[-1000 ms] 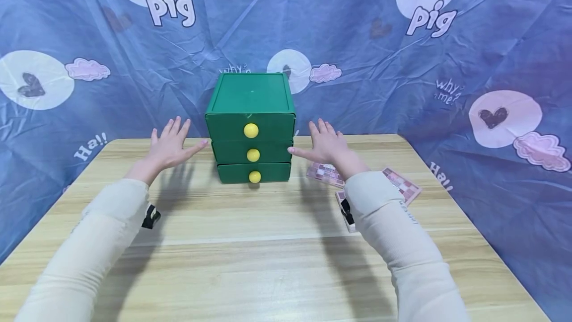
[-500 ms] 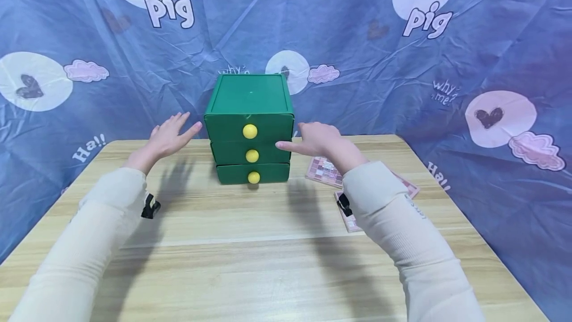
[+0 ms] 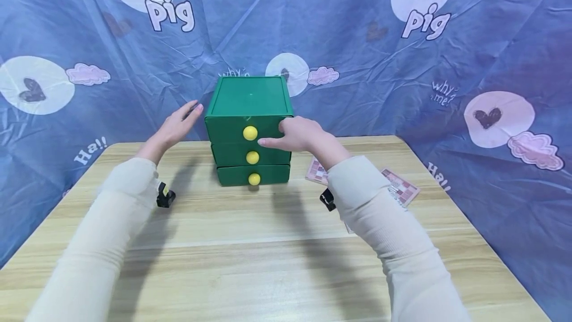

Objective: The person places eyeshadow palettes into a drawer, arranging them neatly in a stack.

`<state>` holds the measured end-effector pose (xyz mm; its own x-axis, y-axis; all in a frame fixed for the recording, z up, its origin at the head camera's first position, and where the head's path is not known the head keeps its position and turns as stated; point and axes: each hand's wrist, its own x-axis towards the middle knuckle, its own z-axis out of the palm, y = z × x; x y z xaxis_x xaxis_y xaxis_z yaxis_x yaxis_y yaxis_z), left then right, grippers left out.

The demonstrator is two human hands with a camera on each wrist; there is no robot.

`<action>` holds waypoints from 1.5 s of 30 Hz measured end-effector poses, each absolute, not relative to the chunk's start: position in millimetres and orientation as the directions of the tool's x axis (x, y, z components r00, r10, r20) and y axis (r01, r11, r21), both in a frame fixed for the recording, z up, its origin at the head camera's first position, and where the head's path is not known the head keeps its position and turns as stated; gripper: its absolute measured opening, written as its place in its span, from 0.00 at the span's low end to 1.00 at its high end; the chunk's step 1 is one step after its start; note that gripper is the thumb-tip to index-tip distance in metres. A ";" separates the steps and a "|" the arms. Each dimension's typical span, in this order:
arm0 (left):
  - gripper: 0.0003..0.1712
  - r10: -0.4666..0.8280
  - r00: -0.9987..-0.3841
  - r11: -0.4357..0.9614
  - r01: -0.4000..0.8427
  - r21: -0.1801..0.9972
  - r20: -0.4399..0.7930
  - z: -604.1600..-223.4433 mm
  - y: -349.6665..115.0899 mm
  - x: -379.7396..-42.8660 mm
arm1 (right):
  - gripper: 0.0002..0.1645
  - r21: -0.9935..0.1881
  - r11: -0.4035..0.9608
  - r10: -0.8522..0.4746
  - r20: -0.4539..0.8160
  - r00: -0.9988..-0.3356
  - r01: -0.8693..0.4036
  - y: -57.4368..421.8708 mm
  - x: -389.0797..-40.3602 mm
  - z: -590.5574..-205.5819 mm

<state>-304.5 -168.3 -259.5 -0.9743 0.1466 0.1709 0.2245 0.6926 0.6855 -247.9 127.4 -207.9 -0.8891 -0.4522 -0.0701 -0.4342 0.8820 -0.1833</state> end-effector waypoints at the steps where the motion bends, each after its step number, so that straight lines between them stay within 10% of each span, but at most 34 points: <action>1: 0.43 0.135 -0.975 0.670 0.222 0.708 0.177 -259.3 -167.1 -306.2 | 0.35 -0.200 0.875 -0.460 -0.061 -0.886 -0.441 125.6 -249.1 -208.8; 23: 0.31 0.050 -0.975 0.252 0.223 0.942 0.218 -256.5 -146.1 -326.4 | 0.33 -0.596 0.725 -0.427 0.005 -0.904 -0.345 95.1 -260.5 -240.7; 34: 0.28 0.046 -0.991 -0.032 0.121 0.992 0.122 -259.3 -133.7 -336.2 | 0.25 -0.910 0.400 -0.255 0.008 -0.967 -0.113 83.5 -259.6 -260.7; 45: 0.24 0.062 -0.994 -0.155 0.075 0.985 0.086 -265.7 -133.4 -342.2 | 0.28 -0.985 0.027 -0.160 -0.173 -0.972 0.171 67.3 -263.0 -275.8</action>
